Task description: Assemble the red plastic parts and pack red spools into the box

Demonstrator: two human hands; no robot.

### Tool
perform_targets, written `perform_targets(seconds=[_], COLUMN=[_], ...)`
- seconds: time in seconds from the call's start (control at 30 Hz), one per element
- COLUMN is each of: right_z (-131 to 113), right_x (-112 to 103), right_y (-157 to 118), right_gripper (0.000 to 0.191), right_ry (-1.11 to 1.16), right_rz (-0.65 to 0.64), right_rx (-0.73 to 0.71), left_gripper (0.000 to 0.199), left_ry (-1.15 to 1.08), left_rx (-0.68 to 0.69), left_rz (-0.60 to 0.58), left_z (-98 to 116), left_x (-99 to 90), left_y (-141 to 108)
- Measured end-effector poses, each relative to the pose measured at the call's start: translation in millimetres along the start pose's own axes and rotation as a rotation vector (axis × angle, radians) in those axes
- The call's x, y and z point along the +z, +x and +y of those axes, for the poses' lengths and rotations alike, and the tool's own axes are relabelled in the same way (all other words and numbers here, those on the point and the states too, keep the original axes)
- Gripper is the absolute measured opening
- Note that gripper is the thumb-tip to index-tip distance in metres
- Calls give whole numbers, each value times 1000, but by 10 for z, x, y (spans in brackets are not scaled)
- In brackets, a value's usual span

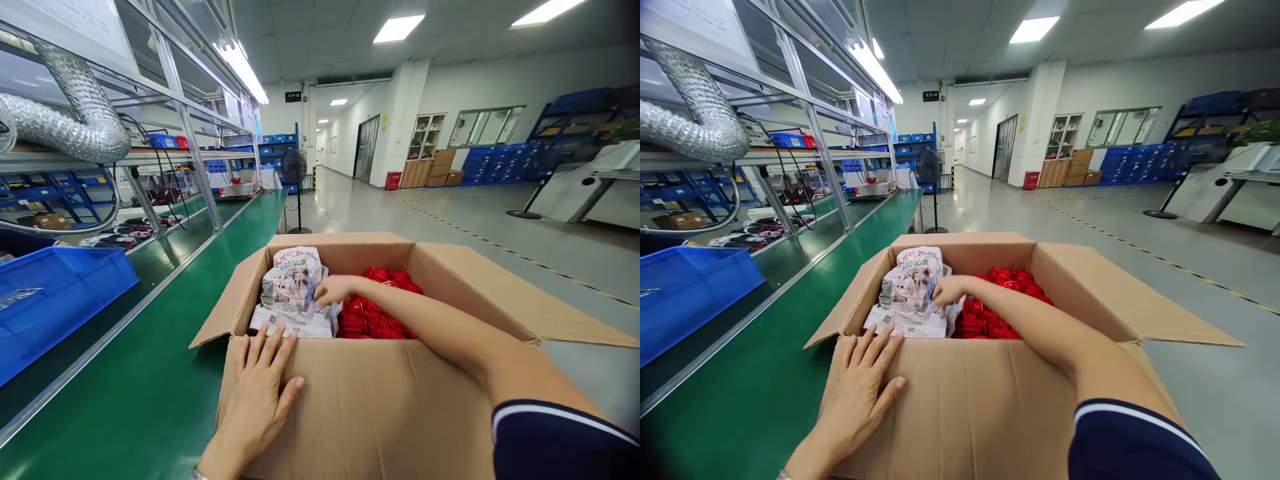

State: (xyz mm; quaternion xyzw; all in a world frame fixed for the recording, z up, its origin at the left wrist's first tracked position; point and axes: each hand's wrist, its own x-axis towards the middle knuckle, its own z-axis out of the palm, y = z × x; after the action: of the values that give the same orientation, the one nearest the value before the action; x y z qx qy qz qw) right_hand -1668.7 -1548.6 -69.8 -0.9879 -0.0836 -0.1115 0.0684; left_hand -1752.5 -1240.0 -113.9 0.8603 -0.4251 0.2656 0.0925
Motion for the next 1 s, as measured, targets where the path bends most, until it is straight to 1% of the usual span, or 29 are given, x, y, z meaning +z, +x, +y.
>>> perform_targets(seconds=[0.03,0.07,0.1,0.13,0.2,0.23,0.27,0.3,0.37,0.47,0.57,0.63,0.67,0.7,0.8,0.83,0.87,0.9,1.0], right_z=[208,412,593,740,904,926,921,900,855,864,936,966,969,964,920,905,893,887,903], right_x=[-141,-261,-340,-368,-276,-182,-77,20,152,197,215,263,294,323,390,405,419,433,479], right_y=[4,-1,-19,-54,-165,-228,-286,-330,-371,-348,-323,-335,-351,-371,-445,-468,-487,-501,-510], right_gripper=[35,37,44,56,87,99,107,111,114,117,129,129,124,117,81,72,68,70,87], right_ry=[-6,-19,-41,-60,-86,-94,-102,-109,-120,-104,-123,-161,-179,-194,-232,-243,-255,-270,-311], right_rz=[-100,-170,-226,-282,-396,-454,-506,-551,-613,-694,-740,-722,-705,-685,-635,-624,-614,-604,-582], right_rx=[58,128,204,274,379,417,444,463,473,427,407,396,383,363,290,272,260,255,275], left_gripper=[58,59,60,60,61,61,60,60,60,60,60,60,59,59,56,55,54,53,53], left_ry=[11,15,16,14,5,2,1,2,5,-2,-19,-35,-45,-57,-107,-127,-145,-159,-177], left_rx=[3,-1,-8,-16,-27,-33,-36,-39,-46,-57,-73,-86,-92,-96,-120,-130,-138,-144,-145], left_rz=[-22,-32,-32,-29,-21,-18,-16,-14,0,13,5,0,-1,1,17,24,28,33,45], left_z=[5,7,8,9,12,15,18,22,30,39,44,46,48,49,54,55,57,60,70], left_x=[48,83,104,116,121,122,123,125,133,146,164,184,195,207,239,247,254,258,257], left_y=[-8,-27,-48,-67,-90,-93,-93,-90,-84,-80,-80,-80,-80,-81,-83,-83,-82,-80,-73])
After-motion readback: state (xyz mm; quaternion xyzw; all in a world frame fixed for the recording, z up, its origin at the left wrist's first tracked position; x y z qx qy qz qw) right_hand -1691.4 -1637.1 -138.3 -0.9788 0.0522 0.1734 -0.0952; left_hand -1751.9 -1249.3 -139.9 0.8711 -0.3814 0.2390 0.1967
